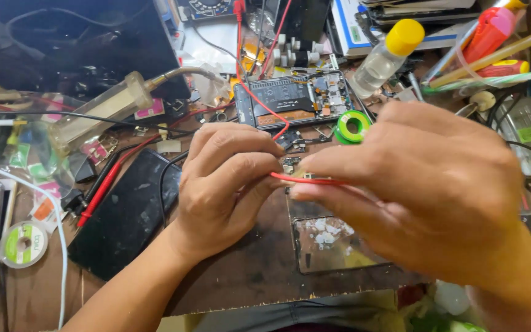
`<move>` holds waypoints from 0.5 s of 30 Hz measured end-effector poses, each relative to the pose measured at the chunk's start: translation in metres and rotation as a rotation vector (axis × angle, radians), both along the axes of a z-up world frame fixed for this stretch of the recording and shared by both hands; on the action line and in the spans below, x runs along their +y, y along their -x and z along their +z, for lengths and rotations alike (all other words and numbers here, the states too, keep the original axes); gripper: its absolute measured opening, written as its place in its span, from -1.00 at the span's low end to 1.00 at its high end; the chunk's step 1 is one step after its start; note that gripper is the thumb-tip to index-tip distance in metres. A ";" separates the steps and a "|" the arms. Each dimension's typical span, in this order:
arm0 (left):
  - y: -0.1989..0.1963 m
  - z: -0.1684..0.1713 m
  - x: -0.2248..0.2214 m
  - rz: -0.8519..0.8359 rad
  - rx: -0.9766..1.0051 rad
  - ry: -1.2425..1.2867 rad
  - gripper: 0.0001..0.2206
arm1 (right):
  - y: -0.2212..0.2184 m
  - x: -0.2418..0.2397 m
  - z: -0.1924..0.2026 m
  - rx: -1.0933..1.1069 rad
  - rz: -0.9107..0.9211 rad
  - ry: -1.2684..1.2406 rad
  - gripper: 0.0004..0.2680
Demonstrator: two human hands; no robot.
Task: Heating a motherboard area with a heat gun, manipulating small components with tweezers, and testing circuits with a multimeter probe.
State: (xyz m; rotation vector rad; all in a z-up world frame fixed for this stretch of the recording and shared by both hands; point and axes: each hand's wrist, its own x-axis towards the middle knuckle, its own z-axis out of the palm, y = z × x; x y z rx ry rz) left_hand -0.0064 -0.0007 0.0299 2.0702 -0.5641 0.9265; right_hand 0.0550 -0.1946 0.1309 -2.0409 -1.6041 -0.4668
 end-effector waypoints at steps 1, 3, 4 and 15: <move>0.000 0.000 0.002 0.012 0.001 -0.002 -0.86 | -0.006 -0.012 -0.002 0.001 0.012 -0.002 -0.91; 0.001 0.000 0.005 0.109 -0.071 0.072 -0.84 | -0.019 -0.036 -0.006 0.087 -0.392 0.412 -0.83; 0.002 0.000 0.005 0.122 -0.072 0.069 -0.84 | -0.024 -0.036 -0.009 0.085 -0.379 0.410 -0.83; 0.000 -0.004 0.003 0.141 -0.017 0.086 -0.86 | -0.002 -0.088 -0.031 0.578 -0.217 0.113 -0.63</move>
